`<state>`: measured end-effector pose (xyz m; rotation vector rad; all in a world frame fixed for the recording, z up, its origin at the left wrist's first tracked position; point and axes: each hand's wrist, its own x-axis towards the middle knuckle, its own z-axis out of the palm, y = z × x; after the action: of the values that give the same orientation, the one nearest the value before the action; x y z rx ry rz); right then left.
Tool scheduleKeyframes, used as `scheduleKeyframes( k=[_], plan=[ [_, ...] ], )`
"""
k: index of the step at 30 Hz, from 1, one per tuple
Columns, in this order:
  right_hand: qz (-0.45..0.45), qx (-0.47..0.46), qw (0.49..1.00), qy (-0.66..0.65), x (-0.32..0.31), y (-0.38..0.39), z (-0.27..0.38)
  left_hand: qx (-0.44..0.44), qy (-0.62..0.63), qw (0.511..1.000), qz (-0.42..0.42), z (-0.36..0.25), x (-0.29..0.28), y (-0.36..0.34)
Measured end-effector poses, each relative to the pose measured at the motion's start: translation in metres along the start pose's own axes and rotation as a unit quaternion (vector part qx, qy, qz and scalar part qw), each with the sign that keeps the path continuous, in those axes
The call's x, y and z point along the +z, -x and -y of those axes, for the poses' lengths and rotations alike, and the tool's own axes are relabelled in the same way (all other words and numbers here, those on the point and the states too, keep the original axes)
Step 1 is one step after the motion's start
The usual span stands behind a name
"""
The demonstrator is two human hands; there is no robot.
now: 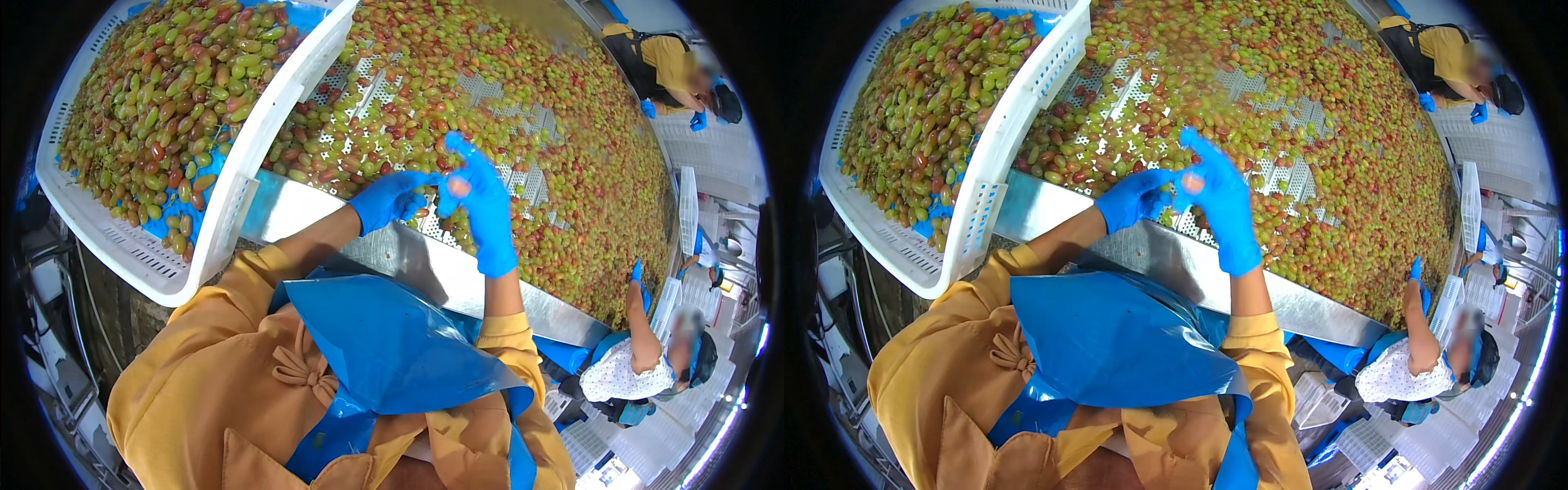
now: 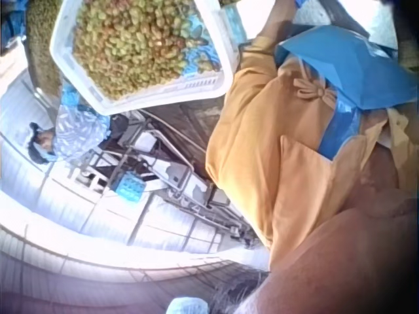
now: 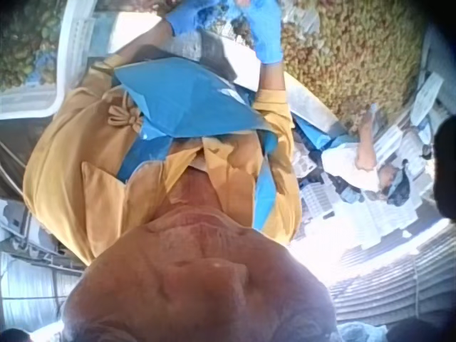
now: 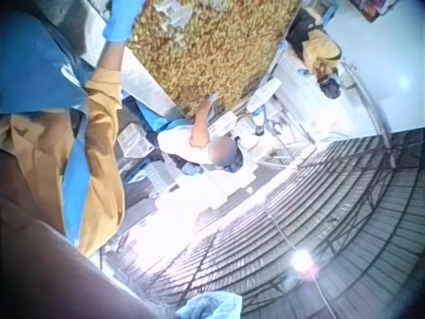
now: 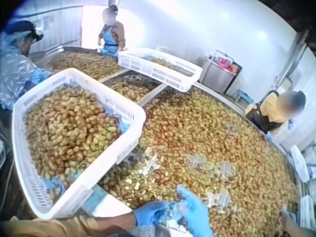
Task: The person sorts olives on a rotating drum by hand, picking out unwanted items and placing them into a white basket. The person wears blue gloves and a blue apron while working alongside other workers in a food processing facility.
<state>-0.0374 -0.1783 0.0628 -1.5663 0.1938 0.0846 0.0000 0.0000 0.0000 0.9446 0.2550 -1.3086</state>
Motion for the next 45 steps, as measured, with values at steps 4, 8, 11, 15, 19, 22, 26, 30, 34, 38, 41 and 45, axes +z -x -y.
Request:
scheduleKeyframes(
  k=[4,8,11,15,19,22,26,30,34,38,41,45],
  plan=[
    [-0.010,-0.233,0.953,-0.192,0.079,-0.033,0.134,0.108,-0.261,0.959,0.023,0.011,-0.016,-0.009],
    [0.046,-0.332,0.933,-0.127,0.124,-0.080,0.135,0.385,-0.608,0.684,-0.122,0.001,-0.067,-0.011],
    [-0.050,-0.198,0.977,0.060,0.102,-0.109,0.038,0.468,-0.667,0.515,-0.264,-0.056,-0.080,0.036],
    [0.076,-0.211,0.897,0.381,0.112,-0.063,-0.069,0.149,-0.683,0.576,-0.423,-0.086,-0.139,0.069],
    [0.109,-0.234,0.843,0.471,0.105,-0.039,-0.087,0.110,-0.757,0.518,-0.383,-0.090,-0.168,0.067],
    [0.100,-0.096,0.883,0.448,0.057,-0.031,-0.088,0.040,-0.765,0.539,-0.350,-0.101,-0.143,0.070],
    [-0.067,-0.090,0.867,0.486,-0.003,-0.010,-0.128,0.074,-0.748,0.574,-0.325,-0.099,-0.160,0.060],
    [-0.170,0.042,0.869,0.462,-0.040,0.011,-0.155,0.132,-0.734,0.586,-0.316,-0.099,-0.168,0.054],
    [-0.159,0.111,0.875,0.443,-0.037,0.021,-0.142,0.134,-0.709,0.615,-0.319,-0.094,-0.170,0.053],
    [-0.136,0.111,0.863,0.473,-0.036,0.027,-0.167,0.150,-0.719,0.595,-0.325,-0.087,-0.176,0.051],
    [-0.142,0.143,0.863,0.464,-0.028,0.025,-0.165,0.269,-0.698,0.597,-0.290,-0.082,-0.172,0.050],
    [-0.197,0.174,0.874,0.408,-0.020,0.022,-0.162,0.397,-0.571,0.700,-0.162,-0.073,-0.132,0.044]
  ],
)
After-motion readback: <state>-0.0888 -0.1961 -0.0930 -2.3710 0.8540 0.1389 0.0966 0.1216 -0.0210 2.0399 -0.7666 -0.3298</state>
